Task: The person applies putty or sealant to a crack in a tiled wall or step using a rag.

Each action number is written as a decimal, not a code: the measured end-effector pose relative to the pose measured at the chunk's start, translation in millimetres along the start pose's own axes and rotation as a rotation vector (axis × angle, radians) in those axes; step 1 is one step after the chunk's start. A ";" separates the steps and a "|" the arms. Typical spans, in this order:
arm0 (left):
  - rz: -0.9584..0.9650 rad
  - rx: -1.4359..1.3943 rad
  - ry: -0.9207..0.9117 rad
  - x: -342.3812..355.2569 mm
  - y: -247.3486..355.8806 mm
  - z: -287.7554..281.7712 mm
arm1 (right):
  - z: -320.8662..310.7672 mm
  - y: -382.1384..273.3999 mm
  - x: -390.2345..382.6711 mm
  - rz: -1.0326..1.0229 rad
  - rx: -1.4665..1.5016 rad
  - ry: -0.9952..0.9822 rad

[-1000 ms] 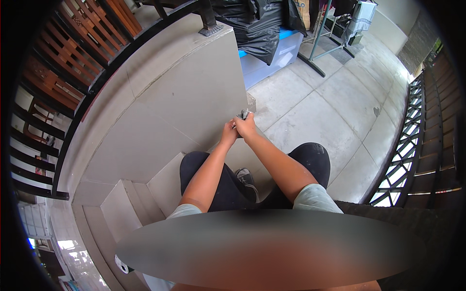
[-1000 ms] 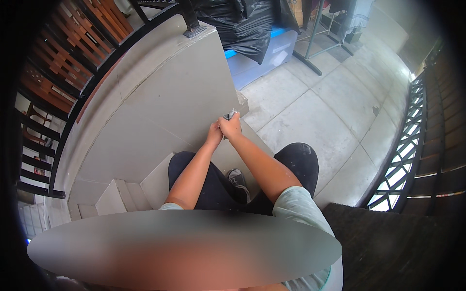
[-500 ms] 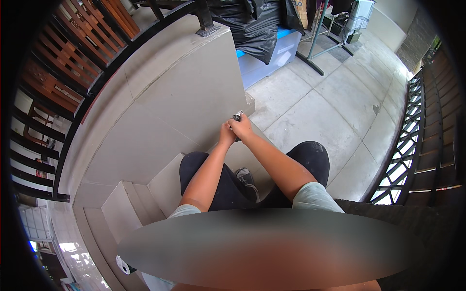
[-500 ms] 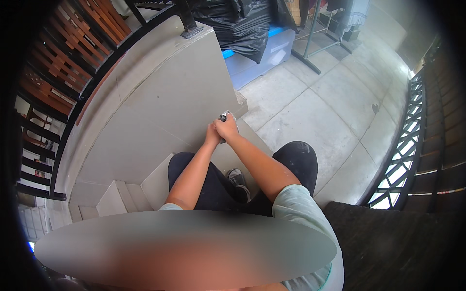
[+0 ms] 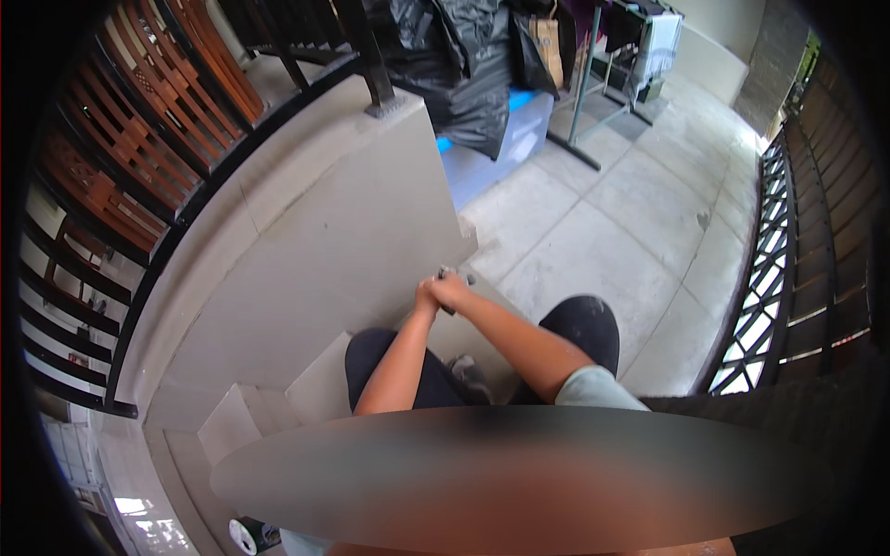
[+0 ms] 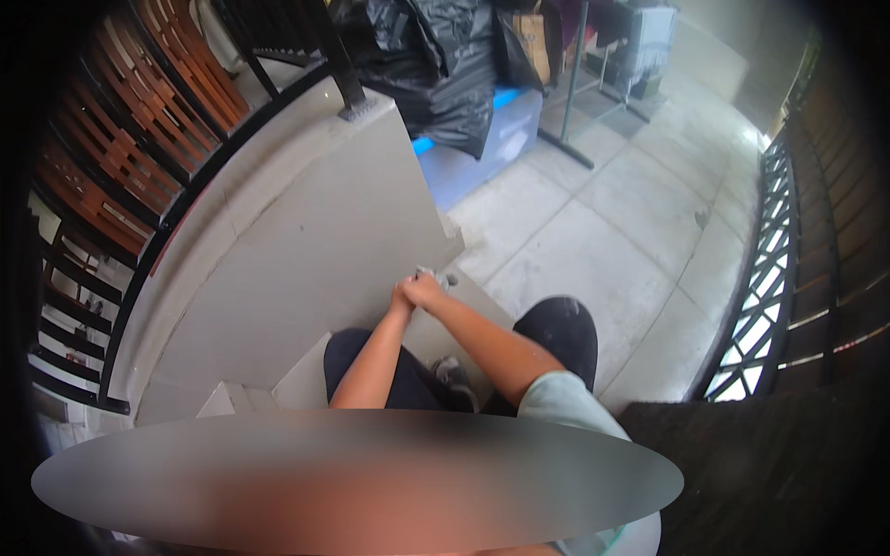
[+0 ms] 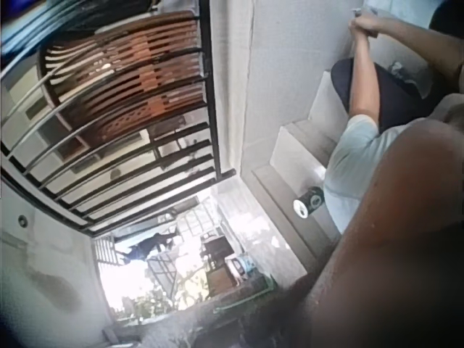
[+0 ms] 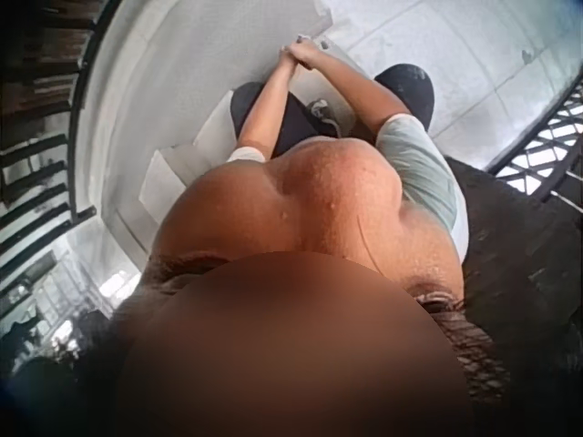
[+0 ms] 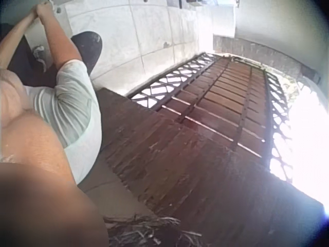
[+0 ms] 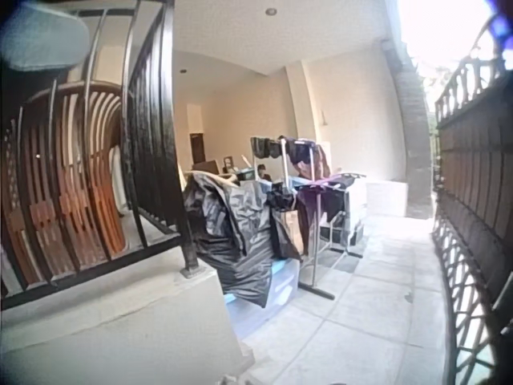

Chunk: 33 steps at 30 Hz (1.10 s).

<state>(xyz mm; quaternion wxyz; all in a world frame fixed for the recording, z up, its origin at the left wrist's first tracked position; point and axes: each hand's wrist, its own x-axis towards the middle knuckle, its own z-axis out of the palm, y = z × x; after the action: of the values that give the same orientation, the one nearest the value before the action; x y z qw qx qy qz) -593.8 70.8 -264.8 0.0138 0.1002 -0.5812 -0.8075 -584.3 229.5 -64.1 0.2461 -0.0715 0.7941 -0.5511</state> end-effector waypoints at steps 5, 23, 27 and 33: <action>-0.044 0.289 0.051 -0.8 22.7 75.7 | -27.3 49.5 18.2 0.036 0.016 0.077; -0.237 0.231 0.178 -11.6 34.4 83.4 | -20.6 50.2 20.8 0.021 -0.091 -0.006; -0.269 0.222 0.193 -17.4 32.5 79.5 | -20.9 47.9 19.4 0.034 -0.113 -0.004; -0.317 0.201 0.214 -24.4 32.8 81.7 | -20.2 51.2 20.1 0.009 -0.126 -0.012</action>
<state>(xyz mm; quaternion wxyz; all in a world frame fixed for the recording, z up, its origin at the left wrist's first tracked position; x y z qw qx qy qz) -587.5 140.0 -205.5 -0.0619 0.2764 -0.6309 -0.7223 -603.1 258.3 -111.5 0.2482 -0.0864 0.8260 -0.4986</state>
